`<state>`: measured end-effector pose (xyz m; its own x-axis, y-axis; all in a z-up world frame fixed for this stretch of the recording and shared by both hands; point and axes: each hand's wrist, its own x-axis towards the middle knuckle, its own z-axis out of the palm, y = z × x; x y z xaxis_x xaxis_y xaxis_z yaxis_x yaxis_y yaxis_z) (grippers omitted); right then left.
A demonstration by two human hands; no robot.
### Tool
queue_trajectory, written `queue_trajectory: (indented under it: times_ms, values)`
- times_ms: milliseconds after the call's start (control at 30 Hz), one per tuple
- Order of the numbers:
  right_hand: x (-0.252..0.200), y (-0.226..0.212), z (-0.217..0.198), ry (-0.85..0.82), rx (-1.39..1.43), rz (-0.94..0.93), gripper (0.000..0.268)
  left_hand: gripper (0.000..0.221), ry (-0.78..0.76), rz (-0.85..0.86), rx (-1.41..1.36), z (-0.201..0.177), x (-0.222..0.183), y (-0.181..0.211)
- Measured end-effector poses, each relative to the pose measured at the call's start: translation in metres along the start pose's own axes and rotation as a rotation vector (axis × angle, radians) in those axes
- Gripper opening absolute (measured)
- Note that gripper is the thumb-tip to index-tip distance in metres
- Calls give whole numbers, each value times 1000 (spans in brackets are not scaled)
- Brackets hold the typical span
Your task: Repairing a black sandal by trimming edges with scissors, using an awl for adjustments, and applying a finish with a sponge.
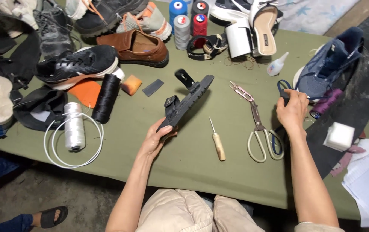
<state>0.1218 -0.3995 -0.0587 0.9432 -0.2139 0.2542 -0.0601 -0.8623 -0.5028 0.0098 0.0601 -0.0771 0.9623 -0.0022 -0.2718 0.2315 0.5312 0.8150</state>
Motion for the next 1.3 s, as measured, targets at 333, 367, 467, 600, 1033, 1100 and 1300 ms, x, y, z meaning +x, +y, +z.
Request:
queue_trajectory:
  times_ms: [333, 367, 467, 600, 1033, 1100, 1300]
  values:
    - [-20, -134, -44, -227, 284, -186, 29, 99, 149, 479, 983, 7, 9, 23]
    - [-26, -138, -46, -252, 333, -161, 29, 100, -19, 372, 1148, 5, 8, 32]
    - [-43, -140, -52, -295, 398, -91, 28, 97, -191, 169, 1280, -13, 22, 70]
    - [-71, -137, -63, -336, 440, 14, 29, 31, 231, 290, 1257, -32, 71, 117]
    - [-109, -155, -79, -385, 661, 146, 32, 39, 478, 429, 1855, -43, 138, 106]
    - [-115, -183, -85, -406, 586, 277, 28, 66, 472, 390, 1520, -1, 83, 137]
    - [-142, -219, -36, -648, 916, -96, 54, 53, -185, 433, 412, 121, -16, 76]
